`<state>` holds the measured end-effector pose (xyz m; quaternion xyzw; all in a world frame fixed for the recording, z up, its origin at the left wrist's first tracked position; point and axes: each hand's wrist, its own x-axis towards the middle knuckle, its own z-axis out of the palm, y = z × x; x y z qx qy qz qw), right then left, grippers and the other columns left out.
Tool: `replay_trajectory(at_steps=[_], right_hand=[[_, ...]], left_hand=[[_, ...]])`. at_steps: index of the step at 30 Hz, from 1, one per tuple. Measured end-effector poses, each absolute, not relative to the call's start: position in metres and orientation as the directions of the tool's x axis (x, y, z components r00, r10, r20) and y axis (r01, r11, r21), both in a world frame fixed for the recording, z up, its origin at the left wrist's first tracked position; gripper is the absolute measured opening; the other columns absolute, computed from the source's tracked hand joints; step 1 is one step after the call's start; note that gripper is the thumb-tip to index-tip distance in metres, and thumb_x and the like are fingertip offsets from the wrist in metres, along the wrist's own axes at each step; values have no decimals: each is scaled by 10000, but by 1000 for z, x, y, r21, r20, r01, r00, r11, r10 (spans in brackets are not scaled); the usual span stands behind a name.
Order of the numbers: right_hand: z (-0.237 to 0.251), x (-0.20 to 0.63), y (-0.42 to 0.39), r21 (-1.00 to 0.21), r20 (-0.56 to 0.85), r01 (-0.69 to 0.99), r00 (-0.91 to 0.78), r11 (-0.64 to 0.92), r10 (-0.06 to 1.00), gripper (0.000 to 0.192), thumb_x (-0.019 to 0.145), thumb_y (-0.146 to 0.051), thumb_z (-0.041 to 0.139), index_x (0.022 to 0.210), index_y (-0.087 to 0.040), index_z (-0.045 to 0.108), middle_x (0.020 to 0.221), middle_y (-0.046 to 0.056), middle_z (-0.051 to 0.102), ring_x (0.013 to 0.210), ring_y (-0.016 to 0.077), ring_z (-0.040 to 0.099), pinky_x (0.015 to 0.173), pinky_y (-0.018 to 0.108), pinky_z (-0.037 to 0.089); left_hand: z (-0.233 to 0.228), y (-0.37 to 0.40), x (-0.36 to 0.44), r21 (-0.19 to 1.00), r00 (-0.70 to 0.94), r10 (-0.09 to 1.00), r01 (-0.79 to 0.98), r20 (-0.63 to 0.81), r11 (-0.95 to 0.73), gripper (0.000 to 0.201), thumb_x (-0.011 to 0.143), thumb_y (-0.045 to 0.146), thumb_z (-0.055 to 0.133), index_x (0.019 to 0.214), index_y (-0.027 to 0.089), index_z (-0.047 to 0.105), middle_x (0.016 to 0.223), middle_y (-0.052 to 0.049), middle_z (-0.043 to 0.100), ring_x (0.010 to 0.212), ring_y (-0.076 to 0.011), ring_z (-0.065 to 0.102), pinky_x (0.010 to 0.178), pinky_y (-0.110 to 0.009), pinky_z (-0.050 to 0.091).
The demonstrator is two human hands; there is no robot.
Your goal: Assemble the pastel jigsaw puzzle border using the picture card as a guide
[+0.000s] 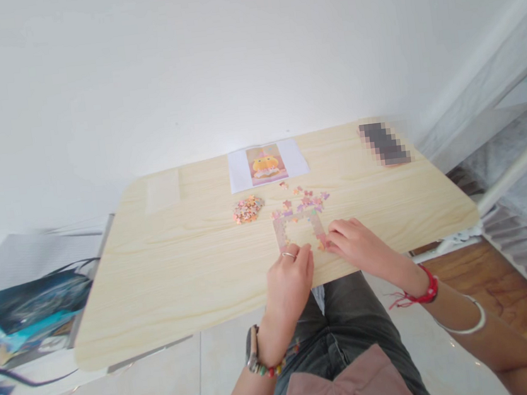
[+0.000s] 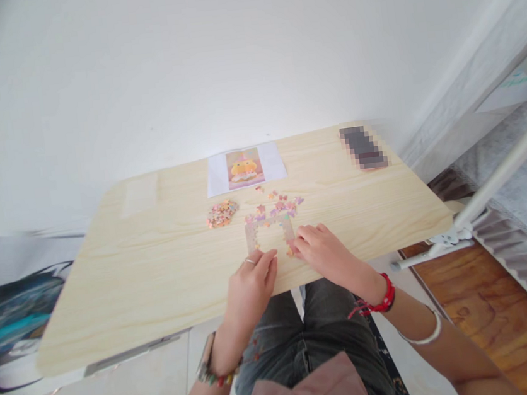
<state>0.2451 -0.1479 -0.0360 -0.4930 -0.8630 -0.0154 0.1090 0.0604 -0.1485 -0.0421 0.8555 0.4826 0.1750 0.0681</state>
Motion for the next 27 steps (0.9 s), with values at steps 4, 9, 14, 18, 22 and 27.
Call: replay_trajectory(at_steps=[4, 9, 14, 18, 22, 27], right_hand=[[-36, 244, -149, -99, 232, 858, -474, 505, 850, 161, 887, -206, 455, 847, -149, 601, 782, 56, 541, 748, 180, 491, 698, 320, 346], [-38, 244, -151, -120, 256, 862, -453, 493, 854, 223, 906, -227, 422, 789, -153, 596, 759, 51, 545, 744, 174, 488, 702, 319, 342], [-44, 244, -156, -137, 276, 851, -459, 507, 845, 244, 913, -200, 403, 793, -160, 611, 749, 47, 561, 767, 173, 499, 720, 321, 345], [-41, 247, -156, -224, 326, 846, -403, 484, 855, 236, 902, -207, 426, 768, -165, 615, 765, 49, 576, 761, 165, 506, 723, 314, 366], [-31, 257, -142, -309, 364, 837, -334, 451, 869, 227, 889, -198, 433, 769, -179, 625, 796, 53, 585, 764, 159, 524, 736, 312, 396], [-26, 272, -106, -357, 302, 826, -341, 437, 890, 181, 866, -185, 458, 811, -180, 630, 820, 45, 585, 773, 159, 543, 733, 303, 427]], left_hand=[[-45, -157, 79, 237, 541, 821, 786, 183, -571, 239, 885, 186, 400, 1074, 223, 540, 769, -32, 559, 701, -153, 550, 548, -227, 422], [-50, -157, 82, 177, 551, 819, 800, 163, -573, 318, 860, 142, 426, 1162, 203, 504, 770, -42, 546, 723, -178, 544, 563, -249, 461], [-52, -157, 80, 170, 560, 813, 796, 158, -581, 337, 863, 137, 420, 1187, 196, 490, 776, -44, 532, 736, -183, 543, 564, -253, 470], [-53, -157, 79, 206, 557, 811, 785, 178, -584, 344, 867, 149, 421, 1202, 207, 478, 768, -37, 522, 745, -173, 544, 584, -246, 473], [-52, -158, 79, 236, 560, 801, 766, 212, -598, 382, 861, 151, 429, 1238, 210, 440, 786, -35, 530, 751, -172, 544, 597, -254, 482], [-51, -157, 73, 240, 536, 802, 768, 264, -593, 332, 864, 151, 424, 1188, 204, 470, 797, -39, 544, 733, -169, 552, 609, -263, 486]])
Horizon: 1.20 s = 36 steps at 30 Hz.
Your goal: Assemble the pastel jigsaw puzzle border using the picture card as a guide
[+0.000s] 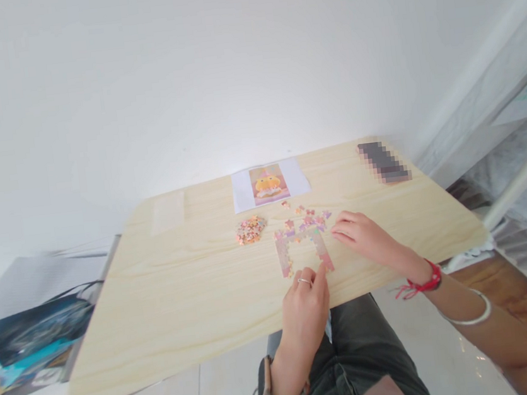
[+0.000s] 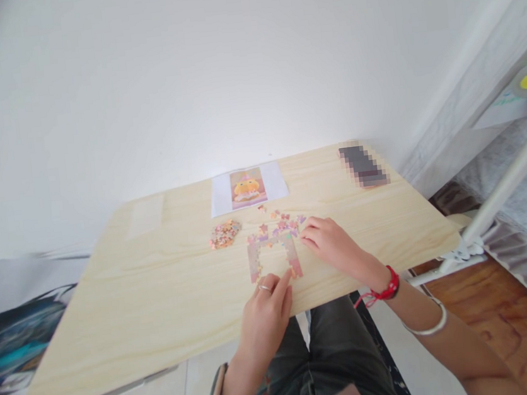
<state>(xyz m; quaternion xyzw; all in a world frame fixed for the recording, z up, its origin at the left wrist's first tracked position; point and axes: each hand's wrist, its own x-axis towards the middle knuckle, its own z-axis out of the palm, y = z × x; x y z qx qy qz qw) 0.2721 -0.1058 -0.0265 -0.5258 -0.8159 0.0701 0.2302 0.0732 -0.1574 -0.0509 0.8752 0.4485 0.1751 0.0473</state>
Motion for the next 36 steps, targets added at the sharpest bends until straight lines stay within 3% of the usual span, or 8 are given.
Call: replay_trajectory(at_steps=[10, 14, 19, 21, 25, 31, 36], right_hand=[[-34, 253, -46, -368, 185, 830, -376, 419, 908, 101, 802, -200, 562, 860, -158, 633, 872, 44, 535, 745, 135, 540, 707, 268, 425], [-36, 245, -38, -376, 137, 819, -413, 433, 901, 36, 769, -179, 600, 775, -153, 624, 849, 34, 524, 706, 121, 528, 689, 258, 417], [-37, 252, -31, -398, 144, 809, -410, 432, 901, 86, 761, -235, 623, 716, -163, 607, 836, 24, 524, 704, 123, 529, 681, 259, 421], [-37, 256, -25, -409, 182, 794, -412, 450, 893, 60, 797, -200, 570, 776, -173, 620, 848, 27, 527, 741, 128, 537, 712, 265, 421], [-39, 260, -6, -418, 198, 789, -406, 451, 892, 199, 779, -109, 544, 949, -182, 617, 918, 44, 522, 806, 140, 539, 734, 262, 420], [-39, 251, 14, -333, 53, 812, -491, 479, 869, 114, 770, -99, 543, 835, -157, 618, 903, 47, 518, 743, 126, 536, 687, 235, 409], [-25, 247, 2, -170, 57, 846, -503, 505, 862, 50, 805, -143, 540, 813, -143, 590, 897, 64, 535, 769, 157, 544, 692, 268, 399]], left_hand=[[-50, -143, 49, 276, 448, 808, 779, 383, -563, 237, 891, 174, 356, 1059, 187, 523, 808, -47, 567, 757, -167, 576, 616, -270, 507], [-48, -142, 44, 306, 413, 823, 785, 391, -539, 241, 896, 189, 350, 1055, 205, 530, 808, -43, 572, 747, -155, 578, 621, -260, 505], [-51, -140, 38, 309, 382, 832, 798, 403, -517, 242, 898, 201, 346, 1045, 208, 538, 785, -39, 569, 718, -149, 578, 593, -247, 494], [-52, -139, 36, 309, 372, 832, 802, 412, -512, 245, 898, 201, 344, 1043, 208, 541, 781, -39, 570, 712, -148, 578, 580, -243, 488], [-51, -139, 34, 324, 360, 835, 799, 417, -506, 247, 898, 202, 344, 1034, 205, 550, 789, -40, 573, 719, -151, 581, 580, -242, 485], [-49, -141, 31, 346, 348, 855, 805, 384, -483, 255, 893, 191, 359, 1046, 194, 563, 781, -42, 568, 727, -155, 583, 594, -245, 482], [-49, -143, 27, 364, 322, 879, 818, 352, -445, 260, 901, 216, 358, 1049, 211, 572, 773, -36, 561, 723, -154, 574, 606, -246, 474]])
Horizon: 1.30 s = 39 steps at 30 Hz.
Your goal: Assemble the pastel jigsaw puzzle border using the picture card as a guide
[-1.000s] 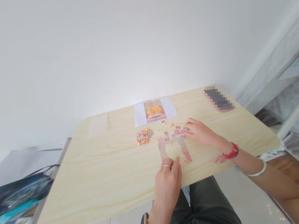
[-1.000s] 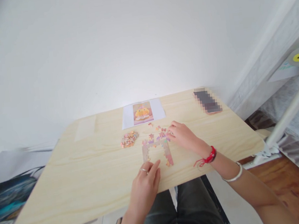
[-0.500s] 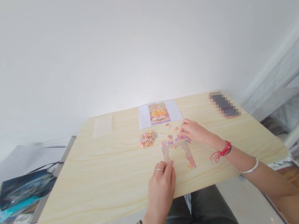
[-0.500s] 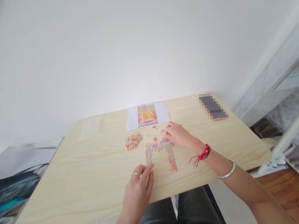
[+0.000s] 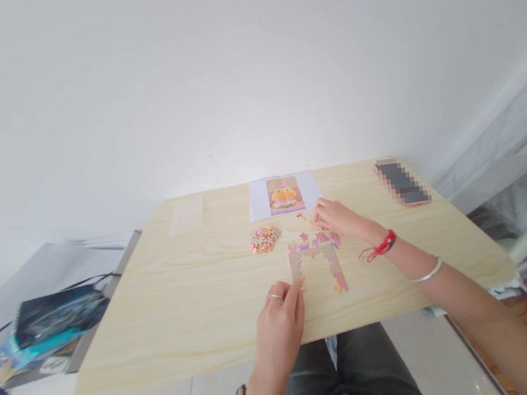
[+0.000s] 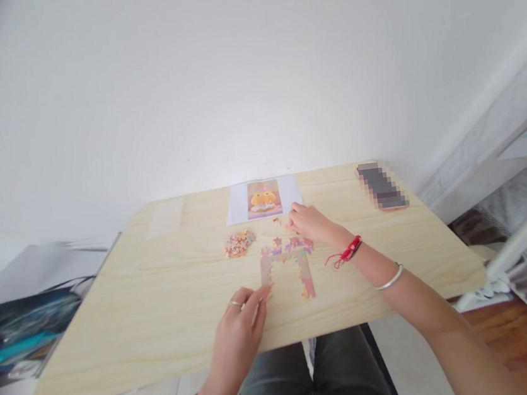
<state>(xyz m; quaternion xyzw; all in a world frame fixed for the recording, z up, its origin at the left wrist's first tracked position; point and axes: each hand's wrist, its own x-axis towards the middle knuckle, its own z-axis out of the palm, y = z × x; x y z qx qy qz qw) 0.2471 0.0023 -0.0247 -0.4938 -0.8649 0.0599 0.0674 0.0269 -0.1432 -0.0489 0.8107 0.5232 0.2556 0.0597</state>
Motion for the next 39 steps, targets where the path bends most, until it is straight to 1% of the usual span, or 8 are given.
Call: replay_trajectory(at_steps=[4, 9, 17, 23, 27, 31, 35, 39], right_hand=[[-17, 243, -38, -198, 150, 801, -545, 565, 825, 68, 843, -199, 518, 830, -154, 568, 903, 59, 542, 808, 165, 538, 719, 286, 395], [-19, 234, -103, -169, 140, 744, -631, 646, 763, 100, 857, -194, 497, 794, -155, 563, 869, 67, 559, 842, 186, 524, 739, 320, 369], [-24, 235, -153, -196, 156, 794, -554, 575, 818, 98, 873, -203, 490, 815, -161, 557, 884, 56, 570, 862, 173, 506, 766, 315, 324], [-34, 211, -153, -96, 162, 799, -575, 593, 802, 130, 865, -198, 502, 763, -146, 564, 817, 61, 555, 851, 187, 501, 742, 322, 314], [-38, 198, -151, -80, 173, 837, -523, 541, 834, 130, 833, -226, 557, 736, -140, 571, 774, 54, 549, 785, 191, 502, 714, 332, 318], [-35, 194, -154, -158, 172, 831, -509, 533, 844, 150, 796, -248, 611, 694, -144, 574, 743, 45, 542, 788, 194, 510, 716, 327, 337], [-33, 202, -149, -308, 193, 784, -504, 539, 842, 71, 830, -177, 552, 868, -166, 611, 896, 56, 551, 809, 155, 515, 722, 290, 350], [-37, 207, -142, -281, 184, 765, -549, 579, 815, 126, 847, -163, 515, 875, -203, 631, 982, 60, 531, 817, 152, 500, 724, 304, 331]], left_hand=[[-48, -145, 25, 365, 321, 881, 819, 348, -442, 259, 901, 215, 364, 1054, 207, 573, 784, -37, 561, 731, -152, 565, 611, -242, 462], [-46, -151, 25, 364, 338, 879, 814, 336, -452, 266, 900, 208, 373, 1090, 191, 558, 795, -37, 554, 741, -152, 555, 631, -248, 456], [-47, -163, 22, 364, 350, 881, 813, 319, -455, 290, 891, 197, 395, 1148, 186, 527, 796, -35, 544, 728, -153, 545, 628, -255, 456], [-48, -165, 21, 353, 349, 877, 816, 331, -457, 244, 884, 189, 409, 1074, 168, 559, 802, -40, 550, 742, -159, 547, 638, -258, 460], [-49, -167, 19, 348, 335, 882, 825, 331, -444, 223, 877, 179, 422, 1048, 176, 564, 799, -35, 554, 732, -150, 548, 621, -243, 455], [-50, -171, 21, 365, 326, 888, 823, 323, -435, 190, 873, 181, 436, 1003, 182, 573, 805, -33, 558, 741, -147, 549, 629, -241, 456], [-49, -174, 25, 384, 320, 898, 822, 301, -421, 142, 862, 176, 458, 924, 181, 585, 797, -31, 552, 751, -156, 545, 637, -253, 458], [-49, -176, 32, 388, 300, 914, 835, 273, -390, 109, 855, 193, 480, 877, 191, 587, 802, -28, 551, 772, -162, 541, 655, -259, 458]])
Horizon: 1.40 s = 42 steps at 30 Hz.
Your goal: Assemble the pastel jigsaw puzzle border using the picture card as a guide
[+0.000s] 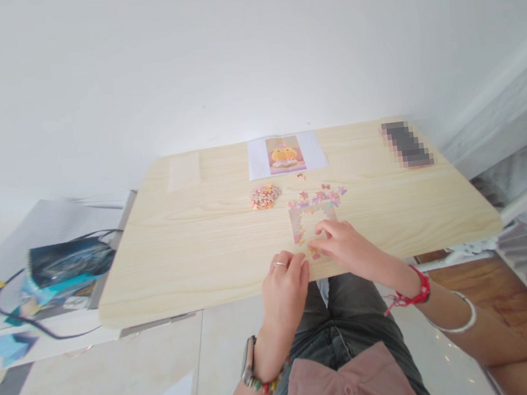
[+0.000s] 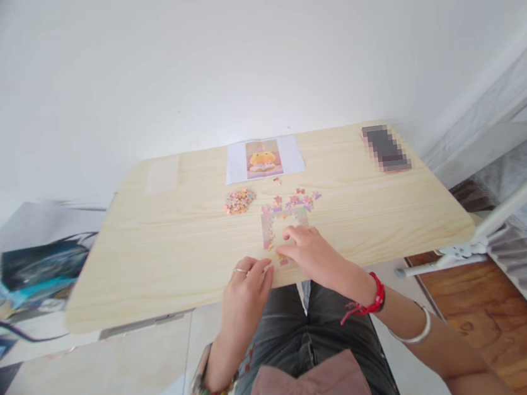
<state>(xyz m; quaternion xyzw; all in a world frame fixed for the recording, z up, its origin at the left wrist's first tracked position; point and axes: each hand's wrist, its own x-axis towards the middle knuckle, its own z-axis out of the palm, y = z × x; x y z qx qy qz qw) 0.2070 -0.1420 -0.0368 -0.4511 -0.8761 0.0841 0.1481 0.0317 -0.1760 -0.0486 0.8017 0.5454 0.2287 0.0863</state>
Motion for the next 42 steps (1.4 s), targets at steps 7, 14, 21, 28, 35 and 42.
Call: replay_trajectory(at_steps=[7, 14, 21, 28, 35, 42], right_hand=[[-38, 198, -142, -193, 155, 774, -583, 603, 798, 82, 800, -204, 597, 752, -138, 591, 894, 66, 548, 850, 191, 504, 748, 335, 345], [-37, 196, -145, -259, 183, 754, -575, 604, 797, 47, 819, -189, 567, 804, -148, 585, 895, 67, 544, 850, 182, 512, 770, 334, 377], [-37, 191, -145, -210, 172, 766, -582, 607, 794, 74, 834, -165, 530, 789, -132, 579, 859, 72, 541, 851, 189, 509, 773, 333, 380], [-35, 178, -134, -120, 236, 777, -582, 618, 778, 169, 880, -171, 441, 812, -137, 591, 850, 81, 555, 844, 195, 501, 770, 338, 341], [-40, 174, -129, -99, 219, 782, -586, 616, 780, 169, 871, -171, 466, 773, -140, 599, 840, 80, 558, 826, 196, 501, 748, 340, 324], [-39, 174, -132, -120, 230, 801, -553, 587, 801, 166, 865, -148, 468, 778, -131, 609, 833, 80, 556, 843, 196, 498, 774, 345, 319]], left_hand=[[-50, -176, 38, 375, 242, 941, 870, 238, -319, 65, 822, 251, 549, 842, 198, 581, 803, -28, 553, 791, -182, 538, 631, -262, 455], [-51, -168, 30, 445, 319, 928, 815, 190, -371, 112, 858, 211, 486, 782, 183, 563, 770, -20, 550, 759, -154, 551, 658, -258, 460], [-51, -166, 28, 443, 294, 926, 815, 236, -372, 100, 856, 228, 490, 878, 175, 572, 804, -33, 559, 718, -148, 555, 641, -262, 468], [-52, -157, 13, 451, 228, 940, 832, 252, -323, 177, 818, 188, 543, 990, 168, 580, 839, -44, 560, 761, -162, 556, 666, -272, 475], [-50, -150, 14, 419, 263, 915, 826, 305, -377, 199, 871, 229, 464, 994, 203, 618, 845, -44, 547, 777, -156, 531, 659, -260, 469], [-49, -144, 19, 422, 311, 888, 793, 339, -439, 192, 863, 208, 479, 971, 220, 636, 932, -59, 573, 842, -167, 516, 746, -303, 486]])
